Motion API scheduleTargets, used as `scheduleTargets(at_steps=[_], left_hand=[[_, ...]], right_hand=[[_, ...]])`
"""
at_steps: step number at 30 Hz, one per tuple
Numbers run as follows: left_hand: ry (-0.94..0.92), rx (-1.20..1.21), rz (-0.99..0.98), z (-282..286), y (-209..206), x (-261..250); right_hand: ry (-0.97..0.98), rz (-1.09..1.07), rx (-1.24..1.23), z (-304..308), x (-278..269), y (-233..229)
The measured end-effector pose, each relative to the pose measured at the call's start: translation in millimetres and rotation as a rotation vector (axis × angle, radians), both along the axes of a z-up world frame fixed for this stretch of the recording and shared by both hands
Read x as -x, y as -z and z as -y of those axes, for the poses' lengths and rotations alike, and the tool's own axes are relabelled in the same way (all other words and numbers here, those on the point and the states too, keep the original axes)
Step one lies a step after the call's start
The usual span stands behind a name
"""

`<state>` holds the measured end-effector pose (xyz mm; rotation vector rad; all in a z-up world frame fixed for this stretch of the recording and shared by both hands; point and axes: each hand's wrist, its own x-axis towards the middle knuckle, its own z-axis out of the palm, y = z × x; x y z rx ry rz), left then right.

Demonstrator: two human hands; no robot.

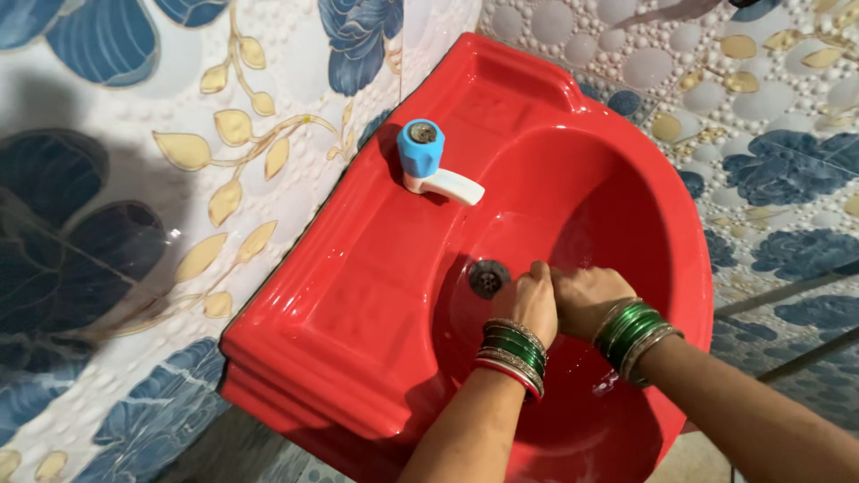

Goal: The person cleans a red sink and the surrounding wall tiles using a cloth.

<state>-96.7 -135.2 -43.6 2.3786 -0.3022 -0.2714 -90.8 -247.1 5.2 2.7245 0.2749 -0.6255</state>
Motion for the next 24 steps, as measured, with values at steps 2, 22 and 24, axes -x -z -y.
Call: scheduleTargets(at_steps=[2, 22, 24], left_hand=[[-0.029, 0.003, 0.137, 1.4, 6.2, -0.6], [-0.117, -0.195, 0.562, -187.8, -67.7, 6.2], [-0.077, -0.086, 0.456, -189.9, -54.6, 4.9]], right_hand=[[-0.01, 0.033, -0.081, -2.8, -2.3, -10.8], [-0.342, 0.822, -0.783, -156.2, 7.3, -24.7], [-0.457, 0.862, -0.737, -156.3, 8.9, -21.6]])
